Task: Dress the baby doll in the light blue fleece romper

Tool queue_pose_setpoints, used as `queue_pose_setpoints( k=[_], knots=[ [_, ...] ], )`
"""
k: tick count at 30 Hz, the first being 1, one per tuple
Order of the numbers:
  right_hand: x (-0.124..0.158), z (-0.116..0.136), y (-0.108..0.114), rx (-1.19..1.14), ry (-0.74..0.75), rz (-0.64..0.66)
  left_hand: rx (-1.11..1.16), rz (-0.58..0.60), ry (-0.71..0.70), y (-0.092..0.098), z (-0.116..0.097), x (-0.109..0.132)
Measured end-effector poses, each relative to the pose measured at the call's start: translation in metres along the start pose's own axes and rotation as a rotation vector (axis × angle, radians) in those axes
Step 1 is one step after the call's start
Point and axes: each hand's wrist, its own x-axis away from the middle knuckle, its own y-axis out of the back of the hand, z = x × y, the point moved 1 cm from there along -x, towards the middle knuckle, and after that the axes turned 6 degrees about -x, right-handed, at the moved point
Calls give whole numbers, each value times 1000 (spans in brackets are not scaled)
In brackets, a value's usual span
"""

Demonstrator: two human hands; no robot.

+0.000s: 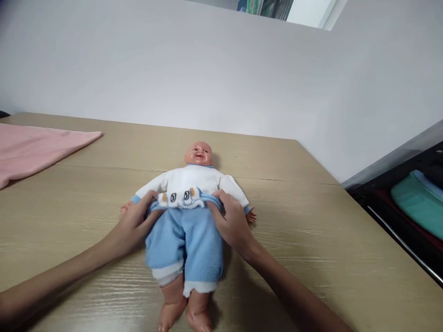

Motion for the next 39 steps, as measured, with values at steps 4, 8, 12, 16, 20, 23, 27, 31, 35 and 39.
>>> queue_pose_setpoints(
  k=[4, 8, 12, 16, 20, 23, 27, 31, 35, 39],
  knots=[
    [-28, -20, -12, -193, -120, -54, 236, 59, 175, -2, 3, -35],
    [-25, -34, -10, -274, -189, -41, 318, 188, 184, 2, 9, -42],
    [7, -39, 4, -185, -216, 39, 282, 240, 119, 8, 30, -23],
    [33, -48, 9, -412, -341, 16, 369, 255, 131, 5, 43, -6],
    [37, -55, -2, -890, -538, -89, 870, 194, 283, -13, 35, -5],
    [31, -55, -9, -1042, -611, -74, 1062, 200, 346, -25, 30, -10],
    [17, -55, -9, -978, -548, -34, 951, 213, 241, -26, 41, -21],
    [5, -57, -5, -903, -393, 59, 754, 232, 128, -14, 60, -31],
    [6, -57, 3, -628, -225, 79, 708, 235, 48, -2, 60, -33],
    [10, -42, 14, -216, 0, 21, 615, 152, -38, 6, 41, -38]
  ],
)
